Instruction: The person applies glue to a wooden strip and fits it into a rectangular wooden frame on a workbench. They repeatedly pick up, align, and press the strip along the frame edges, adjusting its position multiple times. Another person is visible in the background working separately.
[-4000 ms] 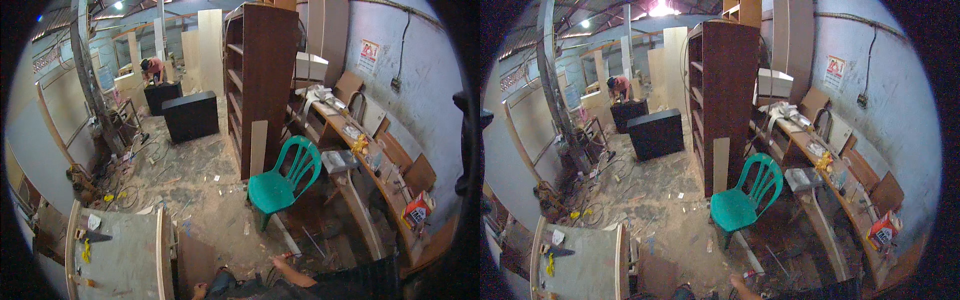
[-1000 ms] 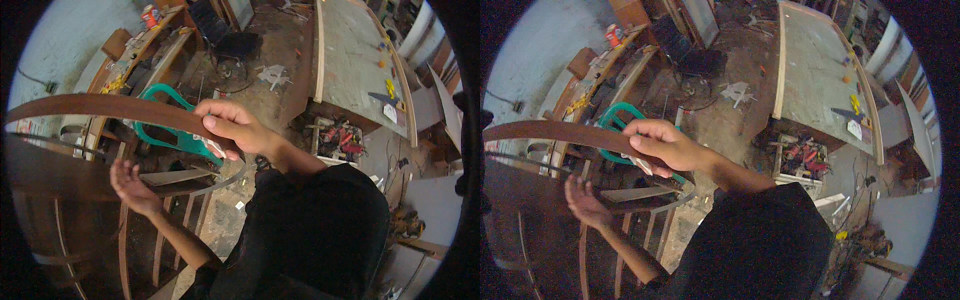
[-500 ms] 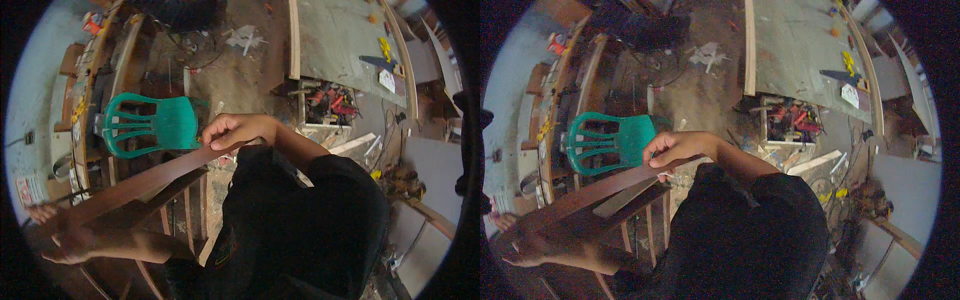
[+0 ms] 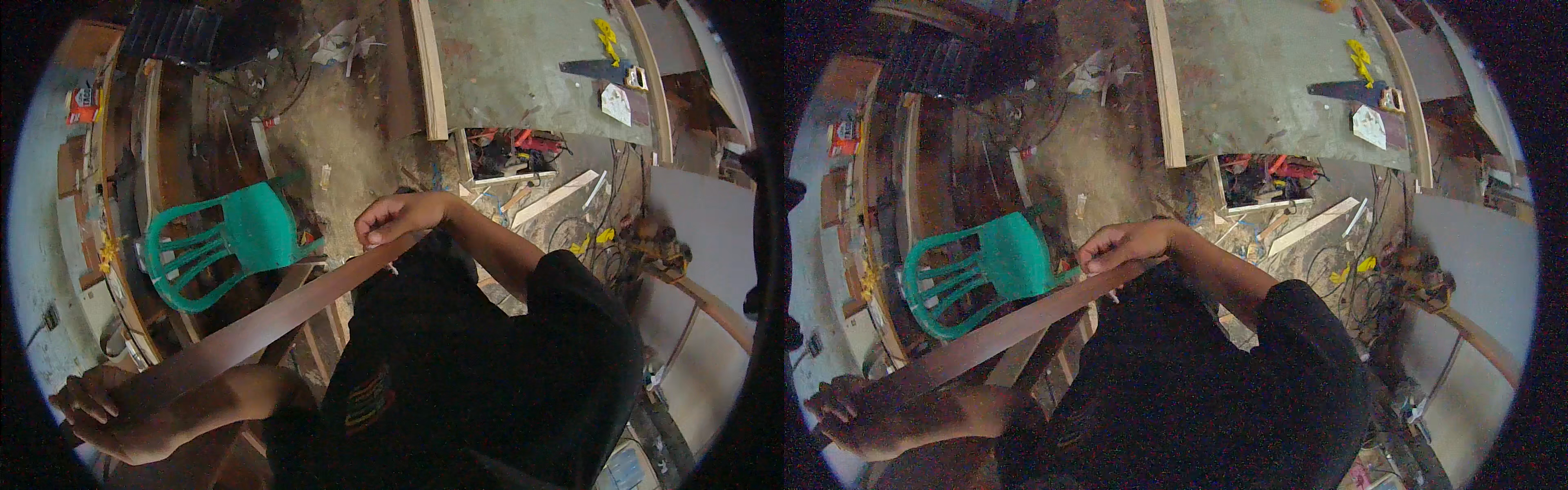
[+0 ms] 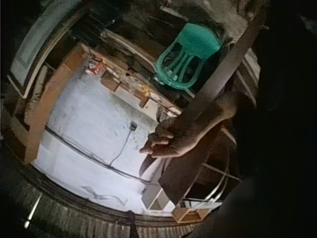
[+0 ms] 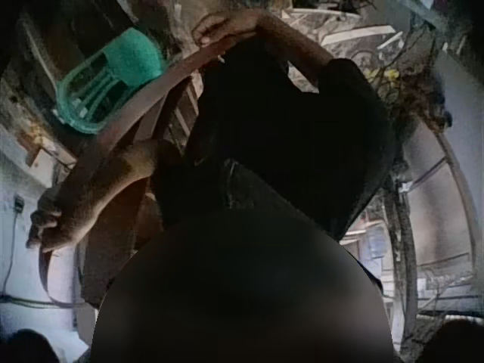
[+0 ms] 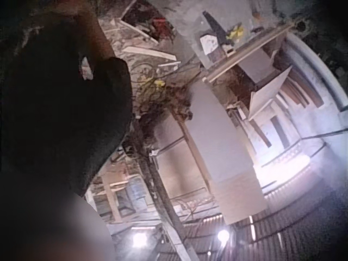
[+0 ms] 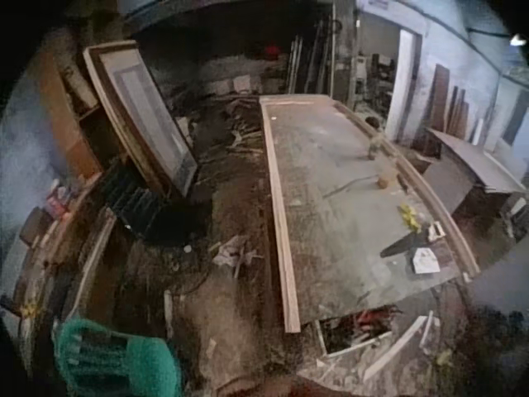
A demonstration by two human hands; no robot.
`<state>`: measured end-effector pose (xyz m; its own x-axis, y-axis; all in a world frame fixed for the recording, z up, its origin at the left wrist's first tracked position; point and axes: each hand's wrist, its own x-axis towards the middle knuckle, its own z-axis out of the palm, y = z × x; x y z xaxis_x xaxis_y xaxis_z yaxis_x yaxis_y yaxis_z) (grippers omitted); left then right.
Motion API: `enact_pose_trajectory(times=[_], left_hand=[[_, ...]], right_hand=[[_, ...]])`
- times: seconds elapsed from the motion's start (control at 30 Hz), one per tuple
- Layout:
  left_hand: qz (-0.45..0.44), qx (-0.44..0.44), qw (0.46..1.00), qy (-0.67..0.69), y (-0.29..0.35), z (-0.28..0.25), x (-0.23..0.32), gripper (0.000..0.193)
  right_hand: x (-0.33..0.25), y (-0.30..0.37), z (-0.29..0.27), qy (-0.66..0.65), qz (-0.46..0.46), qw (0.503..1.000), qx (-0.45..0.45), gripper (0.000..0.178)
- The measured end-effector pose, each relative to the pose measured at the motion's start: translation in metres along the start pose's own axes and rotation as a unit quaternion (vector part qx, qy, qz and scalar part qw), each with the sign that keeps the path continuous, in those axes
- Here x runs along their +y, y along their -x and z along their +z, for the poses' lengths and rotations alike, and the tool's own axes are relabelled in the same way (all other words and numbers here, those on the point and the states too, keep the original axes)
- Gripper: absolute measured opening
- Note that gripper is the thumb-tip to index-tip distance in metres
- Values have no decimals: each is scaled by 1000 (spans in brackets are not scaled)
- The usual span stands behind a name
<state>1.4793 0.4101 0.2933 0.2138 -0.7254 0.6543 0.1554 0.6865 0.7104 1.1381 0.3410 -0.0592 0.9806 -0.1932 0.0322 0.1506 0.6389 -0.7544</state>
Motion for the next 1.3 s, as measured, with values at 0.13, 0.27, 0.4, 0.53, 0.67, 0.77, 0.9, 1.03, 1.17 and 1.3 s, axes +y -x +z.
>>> enact_pose_trajectory(times=[0.13, 0.27, 0.4, 0.53, 0.67, 0.77, 0.9, 1.03, 1.17, 1.3], left_hand=[[124, -21, 987, -104, -10, 35, -42, 29], [124, 5, 992, 10, -22, 65, -71, 24], [60, -62, 995, 48, -32, 86, -84, 29], [30, -97, 981, 163, -34, 94, -92, 20], [-12, -94, 976, 194, -37, 91, -96, 25], [-23, -101, 971, 215, -40, 87, -100, 21], [5, -77, 964, 256, -44, 80, -106, 13], [-56, -138, 927, 345, -52, 72, -102, 10], [-65, -127, 917, 372, -53, 68, -100, 10], [-26, -66, 922, 381, -49, 71, -104, 14]], right_hand=[[3, 11, -5, 12, -91, 994, 54, 26], [12, 22, 0, -45, -174, 972, 150, 22], [23, 36, 8, -52, -292, 926, 232, 22], [36, 45, 20, -80, -312, 888, 328, 32], [43, 53, 30, -100, -334, 861, 371, 38], [41, 57, 39, -92, -361, 839, 396, 36], [28, 65, 53, -82, -378, 809, 442, 35], [12, 66, 63, -77, -395, 763, 506, 34], [0, 58, 67, -80, -413, 713, 561, 32], [-7, 58, 63, -82, -415, 698, 578, 32]])
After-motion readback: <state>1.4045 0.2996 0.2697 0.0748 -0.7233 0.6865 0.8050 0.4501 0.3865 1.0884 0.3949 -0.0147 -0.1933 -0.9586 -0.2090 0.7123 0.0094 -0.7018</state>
